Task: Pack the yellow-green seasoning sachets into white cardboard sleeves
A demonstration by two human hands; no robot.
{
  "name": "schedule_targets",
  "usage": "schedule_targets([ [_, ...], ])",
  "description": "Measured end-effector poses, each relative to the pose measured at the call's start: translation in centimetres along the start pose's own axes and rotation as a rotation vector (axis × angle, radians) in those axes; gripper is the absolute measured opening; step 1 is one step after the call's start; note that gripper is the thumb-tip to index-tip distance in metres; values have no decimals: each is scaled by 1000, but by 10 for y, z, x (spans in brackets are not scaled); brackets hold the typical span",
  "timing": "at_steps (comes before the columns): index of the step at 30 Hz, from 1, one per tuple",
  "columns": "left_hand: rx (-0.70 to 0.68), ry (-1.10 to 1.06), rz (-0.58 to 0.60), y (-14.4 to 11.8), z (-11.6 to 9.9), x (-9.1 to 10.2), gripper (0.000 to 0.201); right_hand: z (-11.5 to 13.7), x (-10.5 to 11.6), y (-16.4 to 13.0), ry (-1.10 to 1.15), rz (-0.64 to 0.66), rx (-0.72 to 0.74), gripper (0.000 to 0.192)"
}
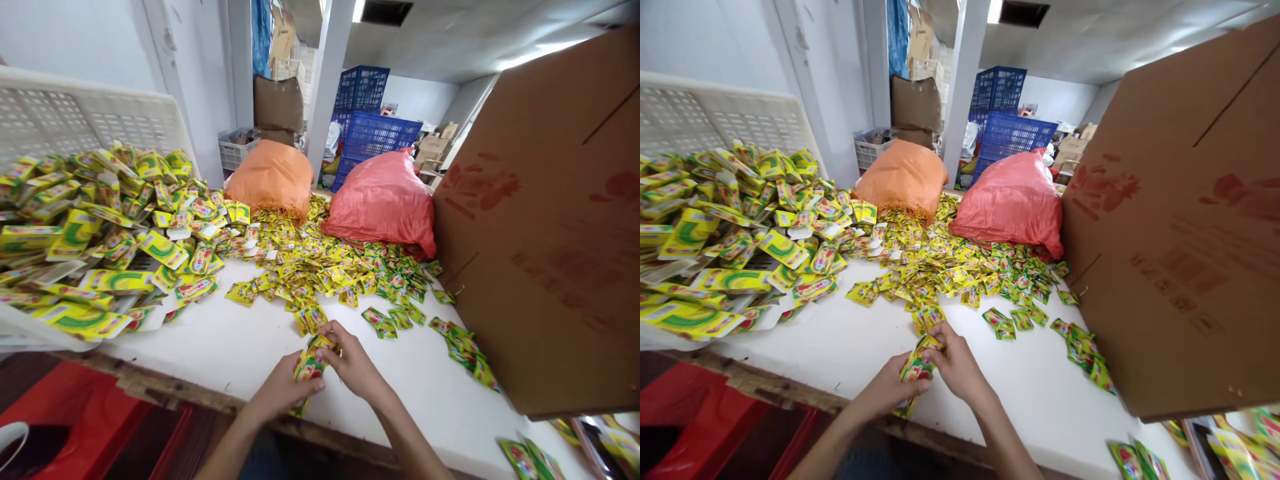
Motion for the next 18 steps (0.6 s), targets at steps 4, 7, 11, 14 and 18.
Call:
schedule_targets([
  [4,158,-295,64,12,18,-7,35,8,-2,3,-119,-51,31,18],
  [7,58,-287,-51,18,20,-10,28,12,-3,5,-339,-204,121,17],
  [11,-30,-213,-102,17,15,-10,22,8,-9,0,-451,-92,167,6],
  [14,-44,-122,-154,14,12,-5,36,0,-12,-12,-377,31,144,29],
  [18,-117,-66,-162,9,11,0,48,-9,-13,-25,-330,56,79,24],
])
Point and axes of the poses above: each hand's wrist, its own y-axis towards the middle knuckle, its own x-axis out of the back of the hand, z = x × y, the point moved 4 cm from there along y, towards the middle knuckle, and after that the axes turned 8 degrees about -z, right-handed, at the moved point
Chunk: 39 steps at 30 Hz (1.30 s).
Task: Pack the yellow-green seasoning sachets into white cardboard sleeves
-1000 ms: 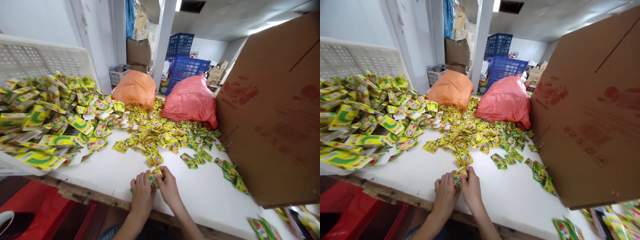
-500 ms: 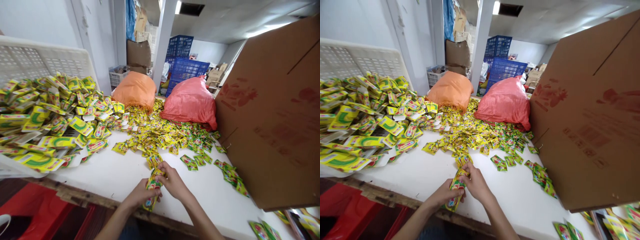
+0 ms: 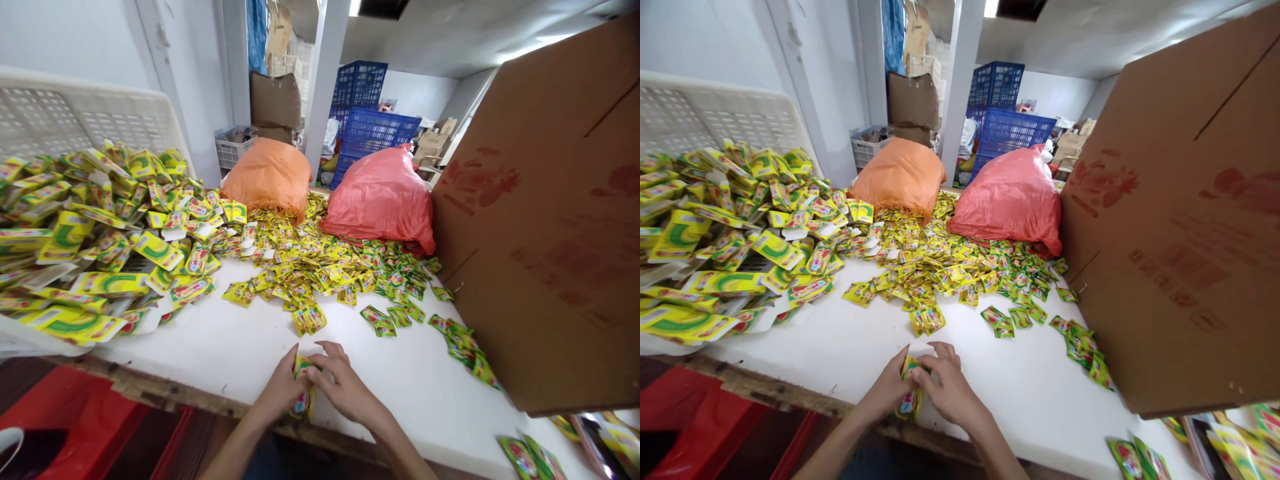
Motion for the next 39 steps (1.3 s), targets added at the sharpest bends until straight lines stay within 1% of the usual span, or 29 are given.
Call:
schedule_targets([
  [2,-18,24,21,-3,2,3,46,-1,-3,-1,-1,13,-25,22],
  [5,27,78,-19,-8,7,10,48,1,-8,4,-33,18,-29,19],
  [8,55,-34,25,-14,3,11,45,4,-11,13,-60,26,1,18],
  [9,65,-75,34,-15,1,11,43,4,-12,14,-43,31,6,18],
  [11,80,-111,12,-17,-3,12,43,3,-13,14,59,22,-17,15],
  [12,84,-116,-8,-18,-5,12,44,0,-13,13,137,-11,-49,11],
  [13,88,-121,-29,-18,-7,12,47,-5,-11,10,219,-72,-88,9],
  [15,83,-130,-65,-19,-8,12,50,-16,-9,2,360,-224,-160,15],
  [17,63,-113,-74,-20,-9,11,48,-26,-10,-8,462,-325,-199,19],
  [18,48,-89,-66,-20,-9,11,43,-30,-12,-12,501,-341,-209,21],
  [20,25,-23,-39,-21,-9,10,31,-32,-17,-18,548,-333,-224,24],
  [23,1,93,-21,-20,-13,14,19,-25,-20,-17,510,-303,-202,23],
  [27,-98,223,-71,-16,-24,22,19,-12,-19,-9,393,-258,-96,27],
  [28,-110,205,-86,-14,-26,23,17,-11,-20,-8,392,-261,-85,28],
  [29,-109,158,-98,-13,-27,24,14,-12,-21,-8,406,-282,-89,26],
  [30,-96,91,-104,-11,-27,25,16,-14,-23,-9,429,-319,-105,22],
  [31,-78,21,-104,-9,-27,25,24,-17,-25,-11,453,-364,-128,20],
  [32,-61,-35,-96,-8,-26,26,31,-19,-26,-13,469,-402,-146,23],
  [33,-49,-61,-77,-8,-26,26,32,-20,-27,-15,477,-423,-152,26],
  [36,-63,9,-20,-11,-30,27,15,-14,-28,-19,464,-393,-87,19],
  [39,-103,109,-36,-16,-35,27,14,-7,-23,-22,427,-375,-34,16],
])
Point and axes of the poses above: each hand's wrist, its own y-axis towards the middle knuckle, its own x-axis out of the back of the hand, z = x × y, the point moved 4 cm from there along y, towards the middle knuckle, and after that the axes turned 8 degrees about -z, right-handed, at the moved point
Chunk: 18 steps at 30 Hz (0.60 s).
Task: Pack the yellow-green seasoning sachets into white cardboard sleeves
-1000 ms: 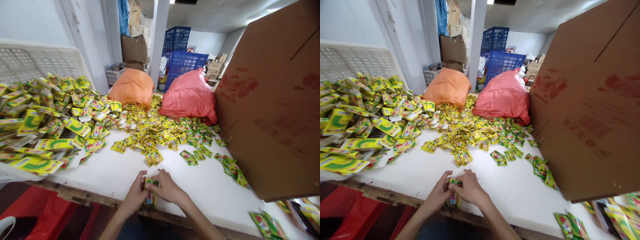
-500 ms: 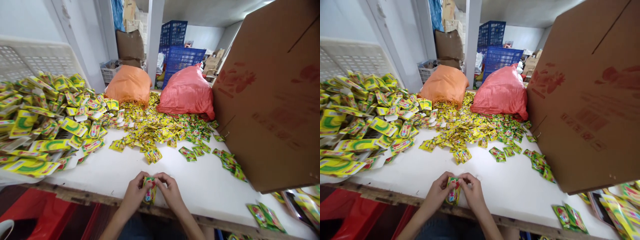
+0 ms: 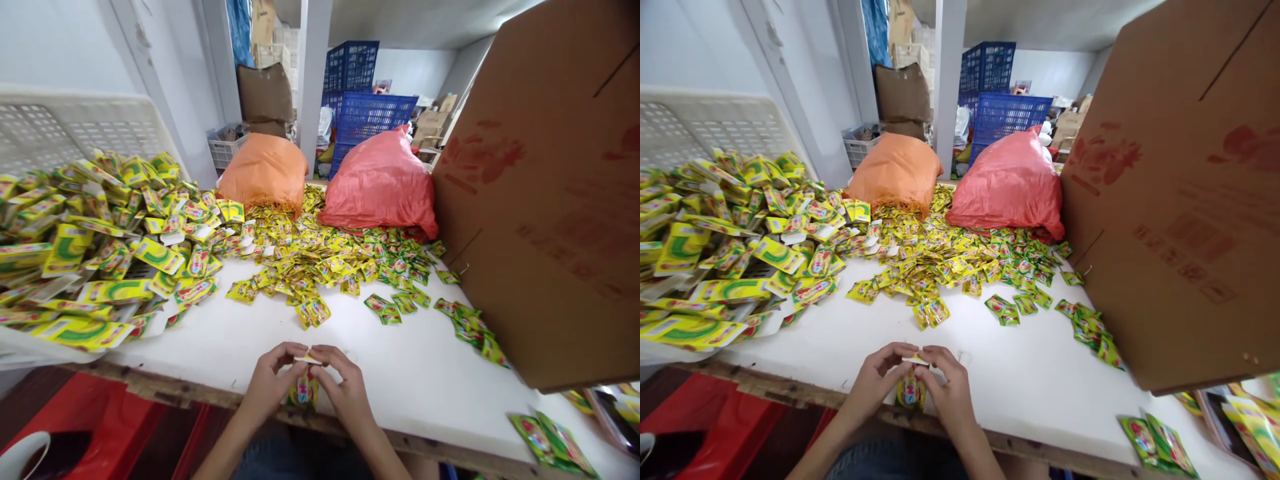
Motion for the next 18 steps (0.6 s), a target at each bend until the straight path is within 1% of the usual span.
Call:
schedule_targets([
  [4,-17,52,-73,-2,-1,-2,14,3,1,1,-24,-31,-9,17],
  [9,19,95,-116,4,2,-3,17,3,-3,10,-102,-39,-88,21],
  [13,39,54,-88,10,4,-1,18,5,-2,11,-90,-42,-106,24],
  [16,89,-29,-56,9,10,2,18,-1,-3,0,-31,-44,-135,23],
  [18,90,-33,-44,4,13,4,18,-7,-7,-7,-1,-50,-147,22],
])
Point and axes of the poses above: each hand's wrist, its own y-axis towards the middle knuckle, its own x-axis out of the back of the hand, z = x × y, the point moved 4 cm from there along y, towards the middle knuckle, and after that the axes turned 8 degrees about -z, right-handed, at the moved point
